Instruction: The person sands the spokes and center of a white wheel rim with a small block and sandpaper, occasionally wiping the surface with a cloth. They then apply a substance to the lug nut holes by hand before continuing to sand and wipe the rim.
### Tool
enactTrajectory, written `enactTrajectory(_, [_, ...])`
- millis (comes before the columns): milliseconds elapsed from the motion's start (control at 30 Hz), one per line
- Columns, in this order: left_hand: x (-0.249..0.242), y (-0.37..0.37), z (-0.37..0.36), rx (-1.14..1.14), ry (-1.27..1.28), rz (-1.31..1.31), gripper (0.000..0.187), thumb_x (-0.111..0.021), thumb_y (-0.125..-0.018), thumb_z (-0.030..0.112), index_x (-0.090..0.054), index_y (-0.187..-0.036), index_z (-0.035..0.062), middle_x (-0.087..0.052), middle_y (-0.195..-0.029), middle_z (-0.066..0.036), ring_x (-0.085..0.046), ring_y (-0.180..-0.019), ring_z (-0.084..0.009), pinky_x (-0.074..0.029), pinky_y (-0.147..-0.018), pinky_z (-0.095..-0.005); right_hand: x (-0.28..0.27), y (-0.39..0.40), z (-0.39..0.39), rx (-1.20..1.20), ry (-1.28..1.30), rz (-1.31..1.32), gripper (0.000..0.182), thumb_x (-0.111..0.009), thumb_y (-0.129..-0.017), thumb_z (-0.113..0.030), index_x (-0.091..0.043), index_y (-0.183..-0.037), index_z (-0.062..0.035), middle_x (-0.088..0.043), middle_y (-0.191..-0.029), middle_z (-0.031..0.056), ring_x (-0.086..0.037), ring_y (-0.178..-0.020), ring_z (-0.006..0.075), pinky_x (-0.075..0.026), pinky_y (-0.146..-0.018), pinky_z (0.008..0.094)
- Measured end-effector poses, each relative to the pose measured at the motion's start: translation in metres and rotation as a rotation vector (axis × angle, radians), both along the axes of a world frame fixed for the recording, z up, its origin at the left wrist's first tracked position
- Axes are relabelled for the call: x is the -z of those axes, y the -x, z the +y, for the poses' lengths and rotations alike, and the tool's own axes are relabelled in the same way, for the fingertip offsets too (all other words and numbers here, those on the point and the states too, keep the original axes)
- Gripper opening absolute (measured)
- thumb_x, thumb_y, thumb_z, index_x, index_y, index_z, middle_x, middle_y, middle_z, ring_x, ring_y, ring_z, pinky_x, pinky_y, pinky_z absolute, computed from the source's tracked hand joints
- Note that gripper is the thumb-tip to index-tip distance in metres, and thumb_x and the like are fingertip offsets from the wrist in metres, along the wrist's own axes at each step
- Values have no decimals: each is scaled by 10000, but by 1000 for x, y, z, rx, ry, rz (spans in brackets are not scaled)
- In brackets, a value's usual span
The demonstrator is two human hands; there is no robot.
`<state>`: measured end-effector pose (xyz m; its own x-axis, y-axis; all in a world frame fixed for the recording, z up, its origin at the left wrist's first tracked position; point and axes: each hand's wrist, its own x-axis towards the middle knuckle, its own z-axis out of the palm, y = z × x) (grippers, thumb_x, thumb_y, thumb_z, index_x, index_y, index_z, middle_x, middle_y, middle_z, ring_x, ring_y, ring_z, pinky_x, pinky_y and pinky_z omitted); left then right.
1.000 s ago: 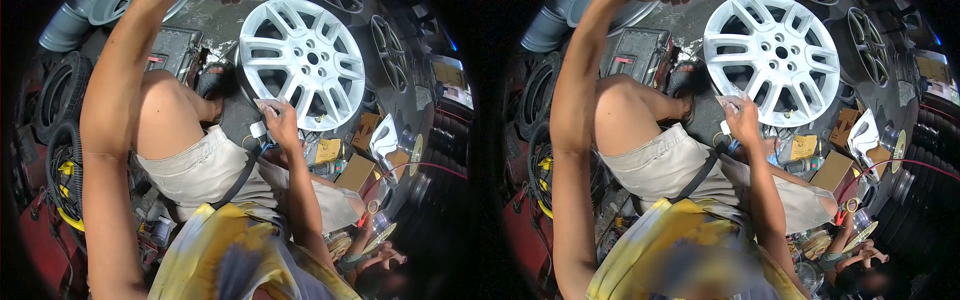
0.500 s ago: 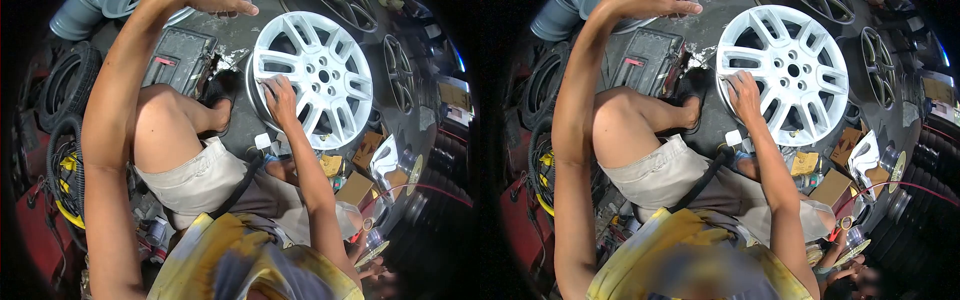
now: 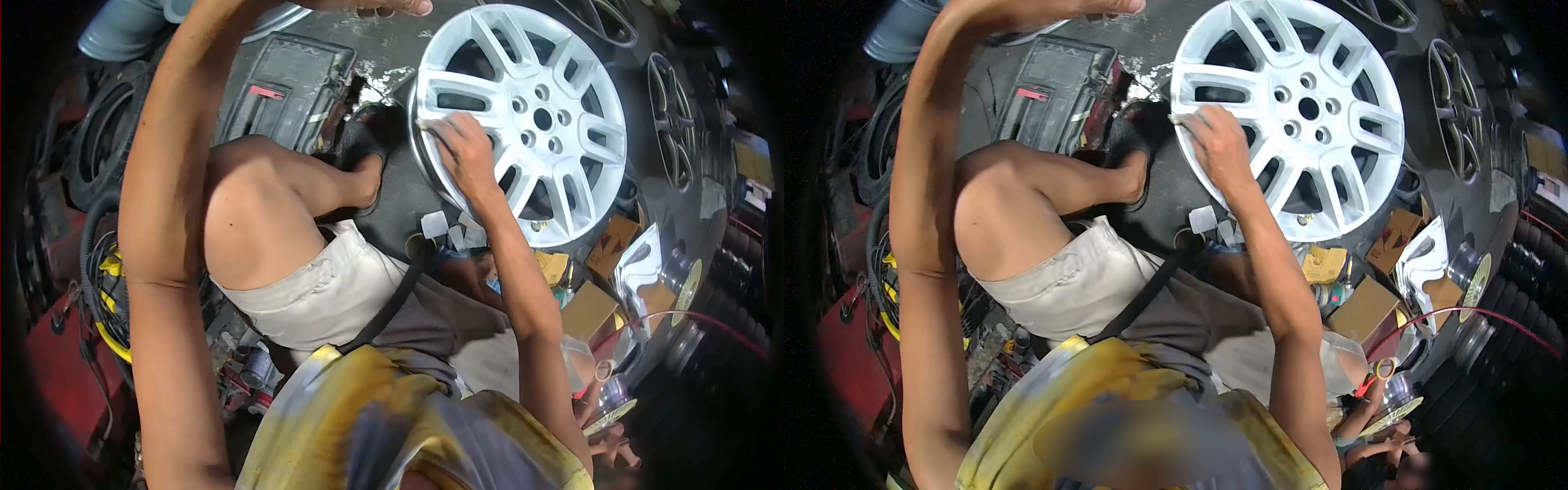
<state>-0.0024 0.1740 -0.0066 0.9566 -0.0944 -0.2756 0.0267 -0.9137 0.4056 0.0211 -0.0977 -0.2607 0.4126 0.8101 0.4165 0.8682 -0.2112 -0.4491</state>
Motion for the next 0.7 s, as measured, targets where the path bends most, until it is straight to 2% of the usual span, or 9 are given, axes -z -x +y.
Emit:
enactTrajectory(133, [8,-7,-7,105,86,-131,393,-662,-989,359,-742,-1029,-24,-722,-808,-151,-642,-716,-220,-507,-703,-393,-5,6,15,-14,-16,-7,322,-728,-797,-22,-688,-1116,-41,-597,-1031,169,-588,-1024,388,-497,-914,463])
enactTrajectory(200, [5,0,-1,70,58,-90,392,-661,-990,356,-743,-1027,-25,-718,-802,-149,-631,-708,-211,-504,-696,-387,-5,5,8,1,-40,56,302,-722,-789,-3,-690,-1089,-28,-577,-990,164,-590,-973,375,-506,-873,458])
enactTrajectory(267, [5,3,-3,52,47,-39,391,-661,-991,354,-743,-1025,-27,-714,-796,-148,-619,-700,-203,-501,-689,-381,14,-2,-22,65,78,64,326,-730,-769,2,-703,-1093,-29,-587,-994,148,-599,-965,353,-512,-852,449])
enactTrajectory(333, [-2,3,-2,31,24,3,390,-661,-991,357,-746,-1023,-22,-720,-810,-154,-632,-711,-212,-506,-697,-382,9,-3,-24,105,153,45,342,-741,-759,-6,-709,-1099,-34,-603,-1014,134,-605,-978,337,-518,-856,445])
enactTrajectory(433, [1,1,-2,33,28,-17,395,-662,-988,364,-747,-1029,-19,-733,-840,-162,-657,-737,-233,-515,-717,-388,-1,6,-1,43,33,61,329,-739,-764,-7,-709,-1091,-34,-590,-986,131,-599,-958,334,-518,-850,438])
enactTrajectory(500, [1,-2,-6,43,40,-58,400,-664,-985,370,-747,-1035,-19,-743,-864,-167,-676,-758,-250,-521,-732,-392,-6,8,18,30,-30,-41,328,-743,-762,-6,-710,-1087,-32,-584,-969,130,-600,-945,338,-521,-846,440])
enactTrajectory(567, [-6,4,-12,-3,15,-13,411,-661,-983,379,-748,-1057,-16,-755,-912,-177,-700,-802,-277,-530,-759,-403,1,4,-2,19,-11,21,320,-750,-757,-3,-706,-1072,-28,-586,-984,133,-600,-963,339,-521,-849,438])
enactTrajectory(633, [-8,7,-6,5,8,-12,409,-660,-983,376,-747,-1070,-14,-755,-916,-181,-702,-806,-277,-532,-763,-403,16,-4,-26,115,189,73,304,-749,-756,-3,-702,-1055,-22,-582,-993,141,-595,-978,342,-518,-848,437])
enactTrajectory(700, [-6,7,-3,30,-2,-10,407,-659,-983,373,-747,-1083,-12,-756,-920,-184,-705,-810,-276,-533,-766,-403,4,-2,-33,147,203,109,277,-726,-763,15,-698,-1037,-8,-576,-995,151,-590,-990,346,-514,-847,443])
